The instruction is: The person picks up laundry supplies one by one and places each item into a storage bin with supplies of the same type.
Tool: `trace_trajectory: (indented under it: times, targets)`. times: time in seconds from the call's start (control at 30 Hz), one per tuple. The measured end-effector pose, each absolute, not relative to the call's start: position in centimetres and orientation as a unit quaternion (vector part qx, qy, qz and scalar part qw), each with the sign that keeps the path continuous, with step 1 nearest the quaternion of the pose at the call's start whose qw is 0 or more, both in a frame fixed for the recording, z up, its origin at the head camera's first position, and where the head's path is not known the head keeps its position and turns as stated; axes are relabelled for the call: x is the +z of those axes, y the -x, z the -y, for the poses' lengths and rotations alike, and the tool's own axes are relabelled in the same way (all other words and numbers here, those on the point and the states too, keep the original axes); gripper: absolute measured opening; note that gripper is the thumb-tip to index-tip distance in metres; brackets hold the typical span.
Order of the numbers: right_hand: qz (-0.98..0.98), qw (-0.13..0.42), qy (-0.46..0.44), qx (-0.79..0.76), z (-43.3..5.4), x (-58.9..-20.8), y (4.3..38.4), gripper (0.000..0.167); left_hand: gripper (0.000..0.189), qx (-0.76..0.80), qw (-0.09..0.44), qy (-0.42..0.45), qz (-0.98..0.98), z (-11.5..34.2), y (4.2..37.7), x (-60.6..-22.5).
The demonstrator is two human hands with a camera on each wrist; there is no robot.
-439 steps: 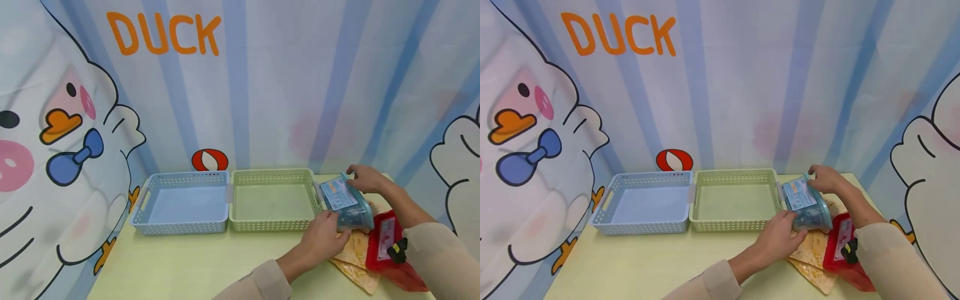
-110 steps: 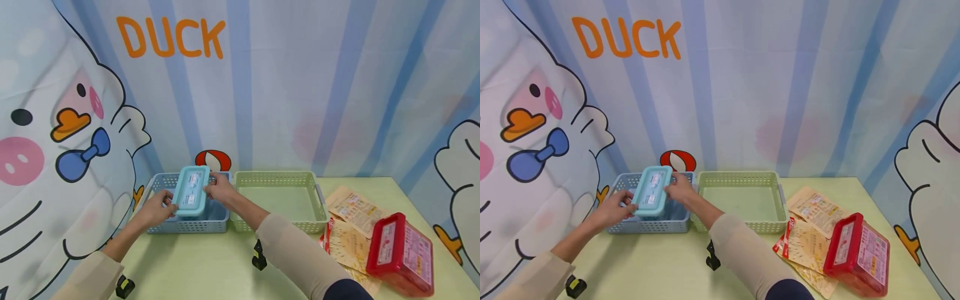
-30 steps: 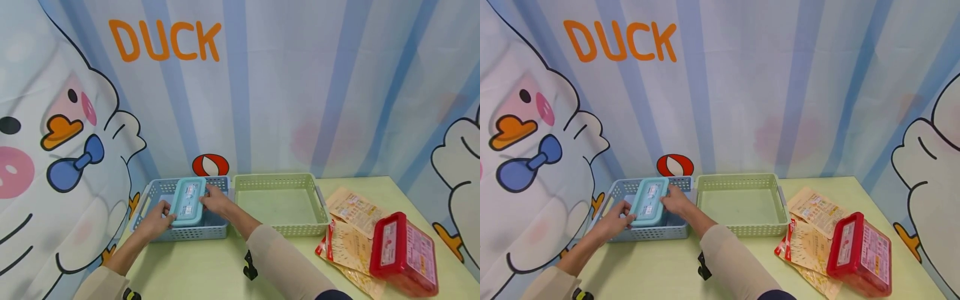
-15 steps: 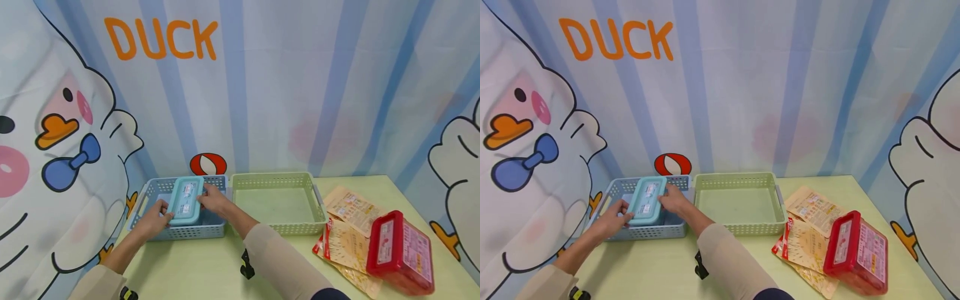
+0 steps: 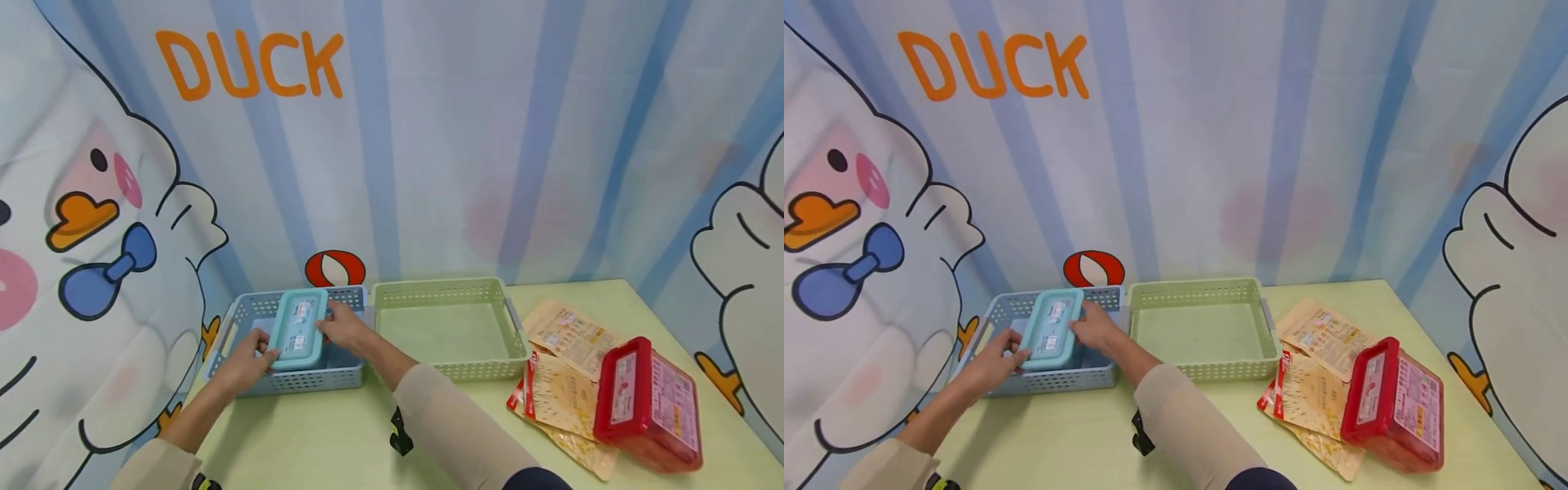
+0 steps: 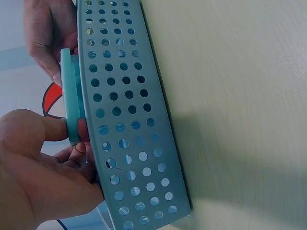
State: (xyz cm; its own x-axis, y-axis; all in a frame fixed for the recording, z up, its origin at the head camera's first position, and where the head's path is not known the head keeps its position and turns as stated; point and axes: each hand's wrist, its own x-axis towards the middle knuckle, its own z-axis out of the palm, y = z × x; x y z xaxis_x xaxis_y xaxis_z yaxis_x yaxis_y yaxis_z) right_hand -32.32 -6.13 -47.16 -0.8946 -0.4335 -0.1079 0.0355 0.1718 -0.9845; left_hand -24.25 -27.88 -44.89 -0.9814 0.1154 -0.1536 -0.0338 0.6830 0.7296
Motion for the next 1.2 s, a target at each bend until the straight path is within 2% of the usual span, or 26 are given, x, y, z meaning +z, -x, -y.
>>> trace_trajectory:
  times: [0.47,0.7,1.0,1.2]
  targets:
    - [-0.743,0.174,0.123,-0.634,6.22,-47.06,32.13,0.047,0.028,0.385,0.086,-0.023,-0.919,27.68,24.36,-44.79]
    - [-0.748,0.171,0.105,-0.633,6.43,-46.85,32.02,0.057,0.026,0.384,0.082,-0.023,-0.919,27.81,24.35,-44.64]
    - [-0.775,0.157,0.106,-0.603,6.55,-46.86,31.86,0.051,0.027,0.392,0.085,-0.026,-0.916,27.71,24.27,-44.86]
    - [-0.787,0.153,0.088,-0.590,6.61,-46.99,31.62,0.061,0.029,0.394,0.083,-0.024,-0.915,27.55,24.01,-44.79]
